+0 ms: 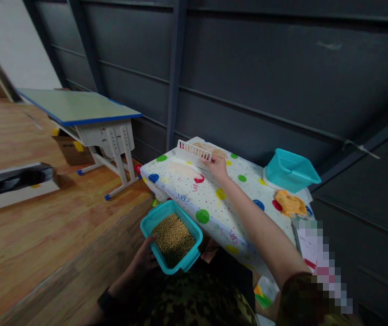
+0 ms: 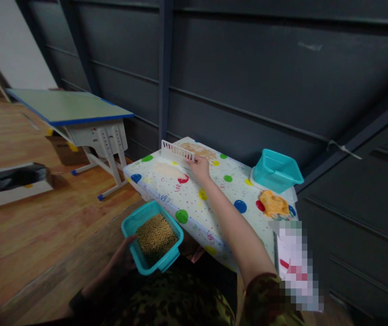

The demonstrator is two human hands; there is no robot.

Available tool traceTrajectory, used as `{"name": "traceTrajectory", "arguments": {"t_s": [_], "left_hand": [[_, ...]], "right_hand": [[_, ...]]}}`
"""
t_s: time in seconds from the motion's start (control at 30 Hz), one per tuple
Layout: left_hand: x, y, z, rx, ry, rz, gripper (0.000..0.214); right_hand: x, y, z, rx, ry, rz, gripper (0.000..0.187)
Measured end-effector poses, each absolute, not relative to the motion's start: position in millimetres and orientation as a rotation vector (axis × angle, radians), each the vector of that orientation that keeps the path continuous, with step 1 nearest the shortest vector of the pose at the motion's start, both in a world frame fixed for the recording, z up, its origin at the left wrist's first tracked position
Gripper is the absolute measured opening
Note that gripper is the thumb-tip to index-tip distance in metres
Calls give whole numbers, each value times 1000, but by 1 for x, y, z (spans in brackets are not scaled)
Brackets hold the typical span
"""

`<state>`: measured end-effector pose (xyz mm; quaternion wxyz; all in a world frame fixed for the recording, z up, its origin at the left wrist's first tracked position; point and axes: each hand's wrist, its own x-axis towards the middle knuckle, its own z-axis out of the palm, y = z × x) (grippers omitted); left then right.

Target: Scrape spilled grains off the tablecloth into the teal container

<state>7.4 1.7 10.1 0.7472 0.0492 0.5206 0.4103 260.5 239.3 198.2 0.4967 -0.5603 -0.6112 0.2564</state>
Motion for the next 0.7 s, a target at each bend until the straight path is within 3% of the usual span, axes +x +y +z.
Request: {"name": "traceTrajectory", "arguments": {"t_s": [0.07,0.2,0.43,0.53,0.7], "left_hand": [[6,1,6,120,1171,899,66],[5,4,0,102,1190,905,66],[-1,5,-19,158,1122,924,73],[-9,4,-39,175,1059,973,88],[-13,5,-52,180,1040,921,93]], "right_hand": [[259,233,192,-1377,-1527,589,14],[252,221,186,-1370,-1604,570,33],[249,196,192,-1412,-1692,557,42],[248,197,196,-1400,-1677,546,38],[241,211,198,-1382,-1614,530,28]]}}
